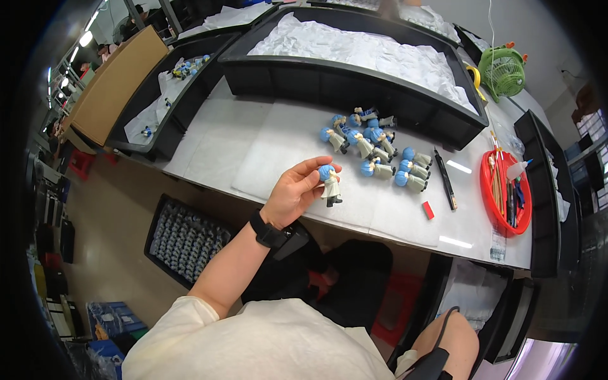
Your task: Inspecting small blue and white character figurines and placing them into organized sorting trays.
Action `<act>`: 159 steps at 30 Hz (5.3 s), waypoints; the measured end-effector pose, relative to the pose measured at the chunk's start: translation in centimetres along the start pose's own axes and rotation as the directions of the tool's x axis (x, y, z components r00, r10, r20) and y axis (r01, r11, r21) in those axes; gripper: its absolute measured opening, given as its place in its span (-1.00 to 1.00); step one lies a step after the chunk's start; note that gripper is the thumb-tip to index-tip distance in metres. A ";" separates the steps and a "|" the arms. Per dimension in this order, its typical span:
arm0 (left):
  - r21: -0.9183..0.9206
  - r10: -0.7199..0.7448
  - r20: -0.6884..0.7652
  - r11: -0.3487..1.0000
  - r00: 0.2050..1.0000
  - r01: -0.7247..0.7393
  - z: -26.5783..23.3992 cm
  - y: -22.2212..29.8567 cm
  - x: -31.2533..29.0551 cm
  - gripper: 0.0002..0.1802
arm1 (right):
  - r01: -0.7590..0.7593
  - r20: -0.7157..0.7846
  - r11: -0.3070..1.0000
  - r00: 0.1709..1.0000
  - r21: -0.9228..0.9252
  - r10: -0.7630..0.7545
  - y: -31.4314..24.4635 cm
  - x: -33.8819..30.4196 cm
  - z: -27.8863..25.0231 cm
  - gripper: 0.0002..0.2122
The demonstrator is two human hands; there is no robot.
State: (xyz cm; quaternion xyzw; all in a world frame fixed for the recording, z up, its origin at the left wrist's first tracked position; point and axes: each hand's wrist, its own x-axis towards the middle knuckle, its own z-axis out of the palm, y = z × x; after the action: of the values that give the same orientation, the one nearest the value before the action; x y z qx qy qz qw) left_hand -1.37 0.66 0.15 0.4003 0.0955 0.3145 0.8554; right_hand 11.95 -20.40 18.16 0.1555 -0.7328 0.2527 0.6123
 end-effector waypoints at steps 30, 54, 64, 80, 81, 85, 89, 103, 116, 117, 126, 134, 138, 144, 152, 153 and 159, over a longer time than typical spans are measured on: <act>0.430 0.040 0.063 0.900 0.997 -0.063 0.4 -0.7 0.0 -0.70 | -0.982 -0.934 0.082 0.185 -0.168 0.305 3.8 -15.8 -1.2 -0.78; 0.446 0.034 -0.087 0.895 0.996 0.009 0.0 0.3 -0.1 -0.72 | -0.588 -0.788 -0.561 -0.241 0.583 -0.566 -26.8 -41.5 11.5 -0.71; 0.710 -0.148 0.027 0.699 0.989 0.085 3.3 1.4 -0.1 -0.80 | -0.530 -0.792 -0.637 -0.120 0.561 -0.598 -28.1 -40.8 10.5 -0.60; 0.994 -0.058 -0.008 0.112 0.998 0.015 -1.2 6.5 7.8 -0.66 | -0.964 -0.969 0.264 0.094 -0.031 0.231 3.3 -17.2 -0.2 -0.87; 0.993 -0.064 -0.008 0.117 0.998 0.016 -0.2 6.7 6.9 -0.66 | -0.957 -0.962 0.289 0.099 -0.022 0.256 4.1 -17.0 -0.3 -0.88; 0.721 -0.143 0.021 0.688 0.990 0.084 2.2 6.7 2.7 -0.66 | -0.943 -0.922 0.332 0.104 0.028 0.374 7.4 -15.5 -2.0 -0.79; 0.457 -0.045 0.098 0.890 0.994 -0.005 2.7 4.0 0.7 -0.64 | -0.821 -0.837 0.481 0.008 0.307 0.547 10.0 -14.5 -3.9 -0.70; 0.037 0.047 -0.009 0.998 0.999 -0.047 0.6 -0.4 0.9 -0.66 | -0.907 -0.859 0.417 0.173 0.052 0.482 11.6 -16.1 -3.6 -0.67; 0.138 0.017 -0.043 0.990 0.999 -0.011 0.9 -0.6 0.7 -0.69 | -0.914 -0.901 0.400 0.233 -0.073 0.367 12.0 -16.8 -3.2 -0.63; 0.139 0.017 -0.044 0.990 0.999 -0.011 0.7 -0.7 0.7 -0.69 | -0.914 -0.900 0.400 0.233 -0.073 0.367 12.0 -16.8 -3.2 -0.63; 0.151 0.131 -0.036 0.981 0.991 -0.124 1.0 -0.6 0.5 -0.68 | -0.899 -0.924 0.427 0.243 -0.100 0.296 12.1 -16.4 -3.4 -0.59; 0.336 -0.003 0.001 0.942 1.000 0.003 1.1 -0.7 0.7 -0.72 | -0.876 -0.921 0.483 0.205 -0.022 0.330 11.6 -16.4 -3.3 -0.62; 0.308 -0.036 0.014 0.951 0.999 0.030 1.3 -0.4 0.8 -0.74 | -0.855 -0.917 0.518 0.219 -0.015 0.334 11.5 -16.2 -3.2 -0.64; 0.304 -0.007 -0.008 0.952 1.000 0.009 1.2 -0.8 0.8 -0.70 | -0.877 -0.916 0.480 0.197 -0.005 0.350 11.6 -16.1 -3.2 -0.63; 0.078 0.174 -0.072 0.983 0.982 -0.169 0.5 -0.7 0.7 -0.59 | -0.888 -0.885 0.457 0.248 -0.046 0.394 11.6 -16.0 -3.5 -0.66; 0.078 0.174 -0.072 0.983 0.982 -0.168 0.4 -0.7 0.6 -0.59 | -0.889 -0.885 0.456 0.248 -0.046 0.394 11.7 -16.0 -3.5 -0.66; 0.066 0.141 0.042 0.987 0.989 -0.144 0.1 -1.0 0.4 -0.54 | -0.921 -0.922 0.387 0.177 -0.032 0.343 12.0 -16.6 -3.2 -0.76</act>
State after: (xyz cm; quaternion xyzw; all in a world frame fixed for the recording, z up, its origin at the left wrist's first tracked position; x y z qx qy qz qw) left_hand -0.55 0.34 -0.51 0.4410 0.0613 0.3640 0.8181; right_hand 11.46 -10.05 0.17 -0.5330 -0.3841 0.2914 0.6953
